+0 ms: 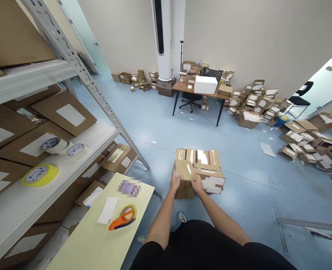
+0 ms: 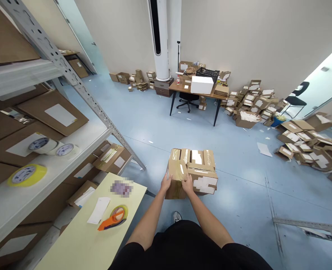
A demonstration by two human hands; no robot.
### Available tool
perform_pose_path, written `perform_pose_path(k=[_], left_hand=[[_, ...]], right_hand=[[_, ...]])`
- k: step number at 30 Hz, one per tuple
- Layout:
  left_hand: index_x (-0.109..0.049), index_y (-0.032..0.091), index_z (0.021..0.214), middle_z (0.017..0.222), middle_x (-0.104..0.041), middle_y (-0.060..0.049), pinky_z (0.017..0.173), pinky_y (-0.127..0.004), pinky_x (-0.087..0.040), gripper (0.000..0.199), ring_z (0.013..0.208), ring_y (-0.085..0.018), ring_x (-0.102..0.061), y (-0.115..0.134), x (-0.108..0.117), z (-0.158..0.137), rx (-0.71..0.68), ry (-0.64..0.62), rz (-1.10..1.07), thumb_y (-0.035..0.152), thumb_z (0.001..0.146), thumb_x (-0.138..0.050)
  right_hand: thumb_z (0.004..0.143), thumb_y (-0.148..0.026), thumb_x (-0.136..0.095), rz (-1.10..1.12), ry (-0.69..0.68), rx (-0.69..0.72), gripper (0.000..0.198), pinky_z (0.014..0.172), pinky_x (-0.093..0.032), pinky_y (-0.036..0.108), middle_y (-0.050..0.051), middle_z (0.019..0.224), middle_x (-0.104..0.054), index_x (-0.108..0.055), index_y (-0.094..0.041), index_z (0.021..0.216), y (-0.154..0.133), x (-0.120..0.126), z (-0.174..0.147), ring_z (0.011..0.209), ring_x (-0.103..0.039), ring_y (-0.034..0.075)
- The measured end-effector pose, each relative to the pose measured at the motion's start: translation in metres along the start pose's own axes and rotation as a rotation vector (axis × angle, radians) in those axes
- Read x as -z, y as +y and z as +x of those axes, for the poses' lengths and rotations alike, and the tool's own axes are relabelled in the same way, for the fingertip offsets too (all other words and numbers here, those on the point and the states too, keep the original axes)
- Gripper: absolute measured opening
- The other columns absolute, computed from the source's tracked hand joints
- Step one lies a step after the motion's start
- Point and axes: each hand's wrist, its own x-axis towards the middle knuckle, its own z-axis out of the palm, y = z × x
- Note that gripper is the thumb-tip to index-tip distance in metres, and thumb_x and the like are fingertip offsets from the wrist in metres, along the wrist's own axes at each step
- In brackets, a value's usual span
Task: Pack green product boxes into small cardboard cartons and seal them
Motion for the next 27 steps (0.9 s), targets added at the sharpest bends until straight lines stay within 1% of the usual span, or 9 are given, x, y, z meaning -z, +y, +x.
perform_pose_path(k=[3, 7, 11, 15, 19, 23, 25, 27], left_hand=[[-0.052, 0.018, 0.148, 0.159, -0.049, -0.018, 0.124, -0.042, -0.031, 0.072, 0.150, -0.032, -0.042, -0.001, 0.013, -0.004, 0.047, 0.068, -0.076, 0.059, 0.090, -0.064], [-0.048, 0.017, 0.153, 0.163, -0.043, -0.018, 0.124, -0.042, -0.030, 0.078, 0.152, -0.032, -0.039, -0.005, 0.036, -0.015, 0.042, 0.049, -0.103, 0.058, 0.089, -0.065], [-0.045, 0.017, 0.154, 0.165, -0.039, -0.018, 0.124, -0.044, -0.031, 0.078, 0.153, -0.033, -0.037, -0.020, 0.060, -0.039, 0.028, 0.052, -0.140, 0.056, 0.090, -0.066], [-0.047, 0.019, 0.153, 0.164, -0.041, -0.017, 0.123, -0.043, -0.033, 0.073, 0.150, -0.032, -0.042, -0.039, 0.097, -0.072, 0.017, 0.103, -0.193, 0.056, 0.092, -0.064], [-0.048, 0.018, 0.151, 0.163, -0.042, -0.019, 0.124, -0.042, -0.033, 0.073, 0.149, -0.031, -0.044, -0.067, 0.148, -0.110, 0.008, 0.141, -0.253, 0.058, 0.092, -0.065], [-0.046, 0.015, 0.153, 0.161, -0.044, -0.021, 0.124, -0.042, -0.033, 0.073, 0.150, -0.029, -0.043, -0.111, 0.199, -0.155, 0.011, 0.169, -0.324, 0.055, 0.093, -0.064], [-0.045, 0.012, 0.154, 0.160, -0.044, -0.024, 0.124, -0.044, -0.034, 0.076, 0.151, -0.031, -0.042, -0.134, 0.219, -0.178, 0.032, 0.183, -0.347, 0.054, 0.093, -0.064], [-0.044, 0.011, 0.154, 0.159, -0.045, -0.025, 0.123, -0.046, -0.035, 0.078, 0.150, -0.033, -0.043, -0.152, 0.235, -0.198, 0.048, 0.187, -0.365, 0.055, 0.093, -0.064]], right_hand=[[0.073, -0.028, -0.061, 0.089, 0.019, 0.020, 0.064, 0.125, -0.032, 0.046, 0.012, 0.153, -0.055, -0.065, -0.019, 0.136, -0.019, -0.006, -0.008, 0.150, -0.040, 0.032], [0.076, -0.029, -0.060, 0.158, -0.008, 0.059, 0.062, 0.124, -0.032, 0.045, 0.012, 0.153, -0.055, -0.065, -0.020, 0.136, -0.047, -0.015, -0.019, 0.149, -0.042, 0.031], [0.076, -0.030, -0.060, 0.168, -0.038, 0.097, 0.063, 0.126, -0.030, 0.046, 0.011, 0.151, -0.058, -0.064, -0.020, 0.137, -0.062, -0.027, -0.040, 0.150, -0.042, 0.030], [0.078, -0.031, -0.059, 0.180, -0.061, 0.162, 0.062, 0.124, -0.033, 0.046, 0.009, 0.151, -0.058, -0.063, -0.022, 0.139, -0.070, -0.044, -0.073, 0.149, -0.042, 0.029], [0.078, -0.033, -0.059, 0.197, -0.091, 0.152, 0.064, 0.121, -0.038, 0.045, 0.013, 0.153, -0.056, -0.063, -0.018, 0.140, -0.077, -0.063, -0.113, 0.146, -0.046, 0.030], [0.078, -0.034, -0.058, 0.223, -0.086, 0.159, 0.066, 0.119, -0.040, 0.046, 0.013, 0.152, -0.057, -0.061, -0.018, 0.142, -0.075, -0.082, -0.157, 0.143, -0.049, 0.031], [0.078, -0.035, -0.057, 0.240, -0.084, 0.162, 0.066, 0.118, -0.042, 0.047, 0.013, 0.151, -0.058, -0.061, -0.017, 0.141, -0.071, -0.091, -0.178, 0.142, -0.051, 0.031], [0.077, -0.036, -0.058, 0.239, -0.093, 0.164, 0.066, 0.117, -0.042, 0.047, 0.014, 0.150, -0.059, -0.061, -0.017, 0.141, -0.069, -0.099, -0.196, 0.139, -0.053, 0.031]])
